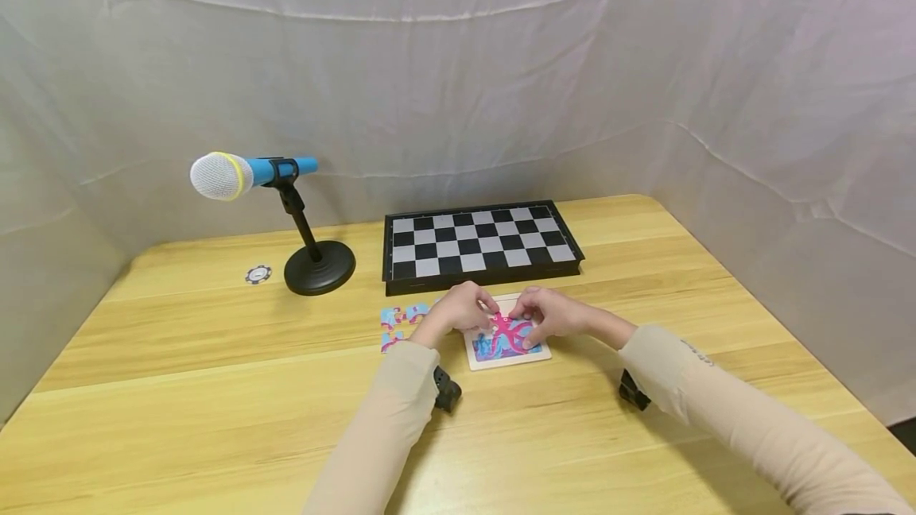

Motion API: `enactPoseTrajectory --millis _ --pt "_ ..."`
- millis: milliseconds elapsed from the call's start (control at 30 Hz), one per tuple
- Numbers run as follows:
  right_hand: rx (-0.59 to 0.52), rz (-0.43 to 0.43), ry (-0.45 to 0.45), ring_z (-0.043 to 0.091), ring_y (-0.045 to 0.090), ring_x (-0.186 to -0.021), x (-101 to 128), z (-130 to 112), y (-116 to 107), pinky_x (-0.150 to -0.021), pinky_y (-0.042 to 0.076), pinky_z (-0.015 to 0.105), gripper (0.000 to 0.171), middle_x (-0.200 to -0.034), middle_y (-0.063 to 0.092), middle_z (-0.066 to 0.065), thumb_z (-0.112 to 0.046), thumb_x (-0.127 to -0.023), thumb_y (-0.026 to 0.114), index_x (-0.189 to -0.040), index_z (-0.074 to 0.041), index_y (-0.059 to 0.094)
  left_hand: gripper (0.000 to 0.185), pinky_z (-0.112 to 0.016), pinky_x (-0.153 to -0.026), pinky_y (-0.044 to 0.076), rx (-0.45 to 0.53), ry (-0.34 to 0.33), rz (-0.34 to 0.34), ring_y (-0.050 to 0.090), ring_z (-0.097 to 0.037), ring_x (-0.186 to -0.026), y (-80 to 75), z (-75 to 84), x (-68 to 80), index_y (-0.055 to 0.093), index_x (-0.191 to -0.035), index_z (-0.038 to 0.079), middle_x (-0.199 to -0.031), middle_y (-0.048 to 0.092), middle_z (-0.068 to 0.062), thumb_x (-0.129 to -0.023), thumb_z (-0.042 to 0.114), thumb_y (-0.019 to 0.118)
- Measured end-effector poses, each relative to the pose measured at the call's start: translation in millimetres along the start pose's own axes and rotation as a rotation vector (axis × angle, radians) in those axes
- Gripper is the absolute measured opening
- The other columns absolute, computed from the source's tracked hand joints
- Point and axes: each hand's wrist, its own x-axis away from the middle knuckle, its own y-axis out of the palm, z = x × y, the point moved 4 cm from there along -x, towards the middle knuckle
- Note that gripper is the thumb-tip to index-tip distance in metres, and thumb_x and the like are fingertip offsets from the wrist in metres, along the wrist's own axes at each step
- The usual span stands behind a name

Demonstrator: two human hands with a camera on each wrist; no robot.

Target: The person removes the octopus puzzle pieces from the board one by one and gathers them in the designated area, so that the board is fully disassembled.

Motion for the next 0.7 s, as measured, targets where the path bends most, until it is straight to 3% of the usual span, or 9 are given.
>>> enactPoseTrajectory --millis 433,700 --pt "0.004 0.003 -0.001 0.016 0.043 -0.076 -0.1 0.3 0.0 -0.065 0.038 0.023 0.034 -0.085 0.051 0.003 -0.012 -0.068 0.077 -0.095 0.001 0.063 0.016 -0.022 -0.052 0.040 0.098 0.000 0.041 0.050 -0.014 -0.063 -3.1 -2.9 2.0 0.068 -0.089 0.006 -0.079 0.058 -0.003 -0.073 0.004 0.071" --pt "0.013 0.005 -0.007 0.016 0.043 -0.075 0.2 -0.9 0.1 -0.065 0.038 0.023 0.034 -0.085 0.051 0.003 -0.011 -0.067 0.077 -0.095 0.002 0.063 0.014 -0.022 -0.054 0.042 0.222 0.015 0.048 0.052 -0.014 -0.063 -4.8 -5.0 5.2 0.066 -0.087 0.004 -0.073 0.061 -0.004 -0.074 -0.002 0.065"
